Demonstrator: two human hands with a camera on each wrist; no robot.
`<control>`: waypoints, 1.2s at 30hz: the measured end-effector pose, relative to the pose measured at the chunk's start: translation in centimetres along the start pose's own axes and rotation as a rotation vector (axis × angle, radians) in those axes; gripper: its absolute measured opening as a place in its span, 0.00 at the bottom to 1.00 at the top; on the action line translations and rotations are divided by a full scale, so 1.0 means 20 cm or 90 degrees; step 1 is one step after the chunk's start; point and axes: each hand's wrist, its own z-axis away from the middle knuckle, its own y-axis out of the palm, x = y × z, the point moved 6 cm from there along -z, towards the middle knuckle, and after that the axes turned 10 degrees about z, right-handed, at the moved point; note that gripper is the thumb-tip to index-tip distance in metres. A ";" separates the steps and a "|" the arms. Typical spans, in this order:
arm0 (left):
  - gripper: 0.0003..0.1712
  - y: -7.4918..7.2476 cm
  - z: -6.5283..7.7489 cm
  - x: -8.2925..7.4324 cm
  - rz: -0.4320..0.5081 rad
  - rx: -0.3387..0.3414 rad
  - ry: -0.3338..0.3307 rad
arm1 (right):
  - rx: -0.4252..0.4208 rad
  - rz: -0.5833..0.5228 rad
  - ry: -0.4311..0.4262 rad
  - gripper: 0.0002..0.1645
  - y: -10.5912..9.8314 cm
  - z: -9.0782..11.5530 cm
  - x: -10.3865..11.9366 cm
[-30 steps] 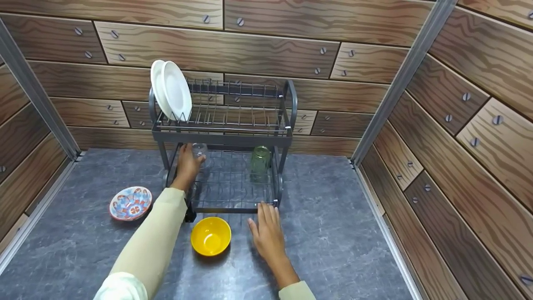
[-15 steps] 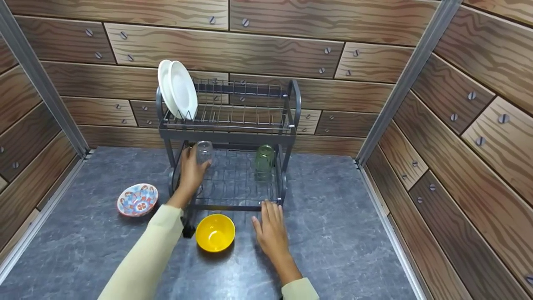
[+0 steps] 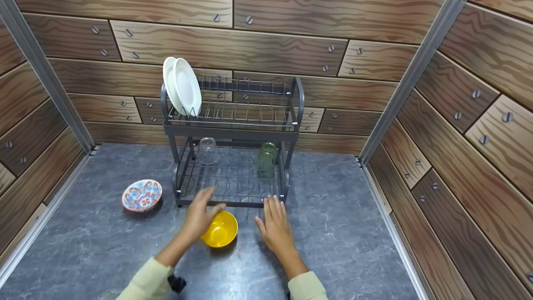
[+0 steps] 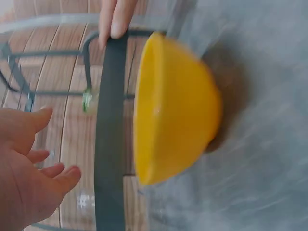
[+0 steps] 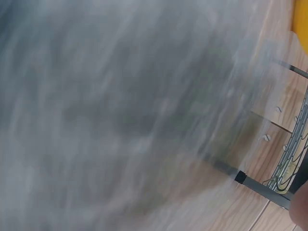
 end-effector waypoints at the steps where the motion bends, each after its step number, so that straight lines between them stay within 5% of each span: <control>1: 0.35 0.02 0.04 -0.01 -0.005 0.011 0.009 | 0.002 0.005 -0.006 0.38 0.00 0.00 -0.01; 9: 0.29 0.14 0.25 -0.01 -0.057 0.062 0.086 | -0.012 0.006 -0.034 0.37 -0.01 -0.01 -0.03; 25: 0.24 0.30 0.36 0.04 -0.141 0.142 0.047 | 0.002 -0.016 -0.011 0.35 0.00 -0.02 -0.02; 36: 0.16 0.31 0.40 -0.01 -0.237 0.070 0.203 | -0.015 -0.015 -0.005 0.35 -0.01 -0.02 -0.01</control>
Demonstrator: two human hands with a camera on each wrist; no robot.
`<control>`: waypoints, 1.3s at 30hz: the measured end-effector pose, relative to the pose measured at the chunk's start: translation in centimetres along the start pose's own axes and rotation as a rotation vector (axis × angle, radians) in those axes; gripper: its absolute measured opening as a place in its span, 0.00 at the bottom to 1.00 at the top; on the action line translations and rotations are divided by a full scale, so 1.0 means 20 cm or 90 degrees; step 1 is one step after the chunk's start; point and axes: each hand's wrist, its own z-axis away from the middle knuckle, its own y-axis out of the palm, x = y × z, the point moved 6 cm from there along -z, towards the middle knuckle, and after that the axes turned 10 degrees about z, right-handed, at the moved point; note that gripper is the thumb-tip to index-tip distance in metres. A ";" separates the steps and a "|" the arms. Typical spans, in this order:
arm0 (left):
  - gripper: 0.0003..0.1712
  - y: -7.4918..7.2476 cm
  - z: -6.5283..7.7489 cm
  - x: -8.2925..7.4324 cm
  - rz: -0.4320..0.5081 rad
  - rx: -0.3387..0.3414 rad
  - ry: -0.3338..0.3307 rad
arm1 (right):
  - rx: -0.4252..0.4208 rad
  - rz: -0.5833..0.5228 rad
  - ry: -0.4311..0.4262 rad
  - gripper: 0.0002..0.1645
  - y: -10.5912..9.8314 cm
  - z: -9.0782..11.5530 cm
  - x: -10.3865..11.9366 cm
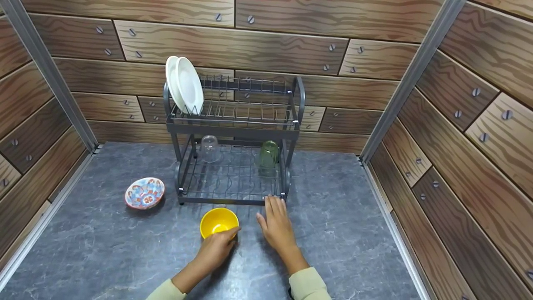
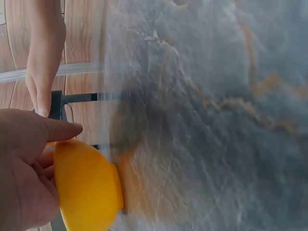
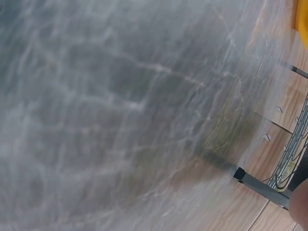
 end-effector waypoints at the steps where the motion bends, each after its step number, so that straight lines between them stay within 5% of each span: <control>1: 0.15 0.00 0.00 -0.01 -0.010 -0.003 0.010 | -0.001 -0.002 0.002 0.35 0.00 0.00 0.00; 8: 0.14 -0.05 -0.03 -0.04 -0.051 -0.001 0.063 | -0.004 -0.015 0.002 0.34 0.00 0.00 0.00; 15: 0.07 -0.12 -0.08 0.00 -0.027 -0.026 0.051 | -0.006 -0.019 -0.001 0.35 0.00 0.00 0.00; 19: 0.06 -0.16 -0.09 0.06 0.053 -0.009 -0.001 | -0.012 -0.003 -0.016 0.35 0.01 0.00 0.00; 28: 0.23 -0.19 -0.11 0.18 0.247 0.077 -0.193 | 0.001 0.020 -0.027 0.37 0.02 0.03 -0.01; 39: 0.24 -0.40 -0.20 0.23 0.416 -0.014 -0.289 | 0.011 0.018 -0.043 0.38 0.02 0.03 -0.02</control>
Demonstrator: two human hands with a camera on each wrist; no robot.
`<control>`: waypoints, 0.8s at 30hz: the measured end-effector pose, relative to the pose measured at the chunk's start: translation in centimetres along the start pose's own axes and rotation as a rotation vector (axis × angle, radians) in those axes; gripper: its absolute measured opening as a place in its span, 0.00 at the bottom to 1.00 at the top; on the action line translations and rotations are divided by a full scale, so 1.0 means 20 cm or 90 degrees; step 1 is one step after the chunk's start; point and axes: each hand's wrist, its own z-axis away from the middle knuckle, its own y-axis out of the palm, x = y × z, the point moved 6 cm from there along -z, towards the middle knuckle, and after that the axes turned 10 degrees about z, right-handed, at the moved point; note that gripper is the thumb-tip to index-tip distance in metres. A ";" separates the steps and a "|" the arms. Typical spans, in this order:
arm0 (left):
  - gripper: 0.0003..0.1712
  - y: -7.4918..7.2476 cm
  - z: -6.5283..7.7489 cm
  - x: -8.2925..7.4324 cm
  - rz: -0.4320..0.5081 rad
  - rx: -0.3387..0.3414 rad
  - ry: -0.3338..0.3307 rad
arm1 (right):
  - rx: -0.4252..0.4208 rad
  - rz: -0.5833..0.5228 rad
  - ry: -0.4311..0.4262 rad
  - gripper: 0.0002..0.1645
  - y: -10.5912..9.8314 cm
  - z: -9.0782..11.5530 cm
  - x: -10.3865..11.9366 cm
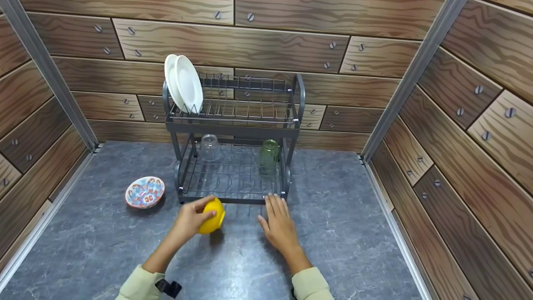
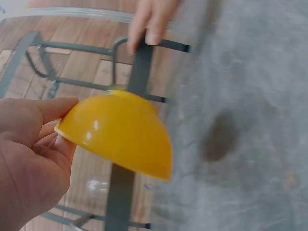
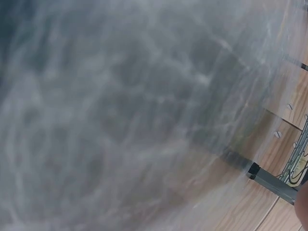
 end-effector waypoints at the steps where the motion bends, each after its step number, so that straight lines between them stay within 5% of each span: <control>1: 0.24 -0.01 -0.01 -0.01 0.021 0.002 -0.015 | 0.002 -0.001 0.001 0.38 0.00 0.00 0.00; 12: 0.25 0.10 -0.17 -0.13 0.148 0.030 -0.045 | 0.028 -0.017 0.020 0.39 0.00 0.00 0.01; 24: 0.26 0.32 -0.38 -0.14 0.222 0.011 0.013 | 0.002 -0.031 0.020 0.39 0.00 0.00 0.01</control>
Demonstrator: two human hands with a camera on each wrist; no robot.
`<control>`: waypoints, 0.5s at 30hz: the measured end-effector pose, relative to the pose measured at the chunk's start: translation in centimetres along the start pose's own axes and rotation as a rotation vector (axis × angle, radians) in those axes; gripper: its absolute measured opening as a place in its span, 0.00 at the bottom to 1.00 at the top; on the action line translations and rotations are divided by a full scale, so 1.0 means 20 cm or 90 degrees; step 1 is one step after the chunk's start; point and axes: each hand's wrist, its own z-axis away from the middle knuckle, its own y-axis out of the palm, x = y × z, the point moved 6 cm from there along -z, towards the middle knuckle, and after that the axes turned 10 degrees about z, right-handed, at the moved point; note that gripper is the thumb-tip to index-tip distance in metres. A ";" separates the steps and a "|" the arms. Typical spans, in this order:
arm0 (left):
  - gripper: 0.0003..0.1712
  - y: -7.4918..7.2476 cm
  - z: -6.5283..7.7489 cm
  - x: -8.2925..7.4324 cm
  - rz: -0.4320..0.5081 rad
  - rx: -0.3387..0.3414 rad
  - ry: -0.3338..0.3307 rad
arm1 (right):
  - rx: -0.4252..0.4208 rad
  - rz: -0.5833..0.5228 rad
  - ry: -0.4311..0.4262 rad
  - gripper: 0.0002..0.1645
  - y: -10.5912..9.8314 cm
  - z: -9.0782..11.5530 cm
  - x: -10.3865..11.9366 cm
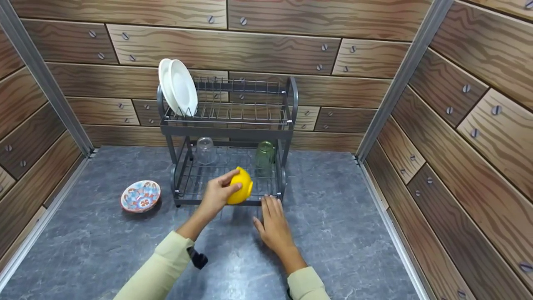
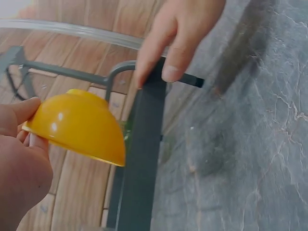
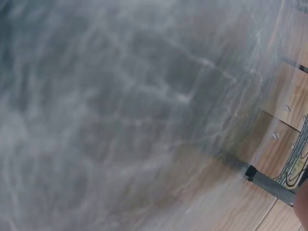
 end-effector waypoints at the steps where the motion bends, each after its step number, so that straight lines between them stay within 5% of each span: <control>1: 0.26 0.02 -0.02 0.01 0.001 0.000 0.000 | 0.000 -0.004 0.002 0.39 0.00 0.00 0.00; 15: 0.25 0.20 -0.21 0.16 0.093 -0.076 0.009 | -0.016 -0.021 0.001 0.35 -0.01 -0.01 0.00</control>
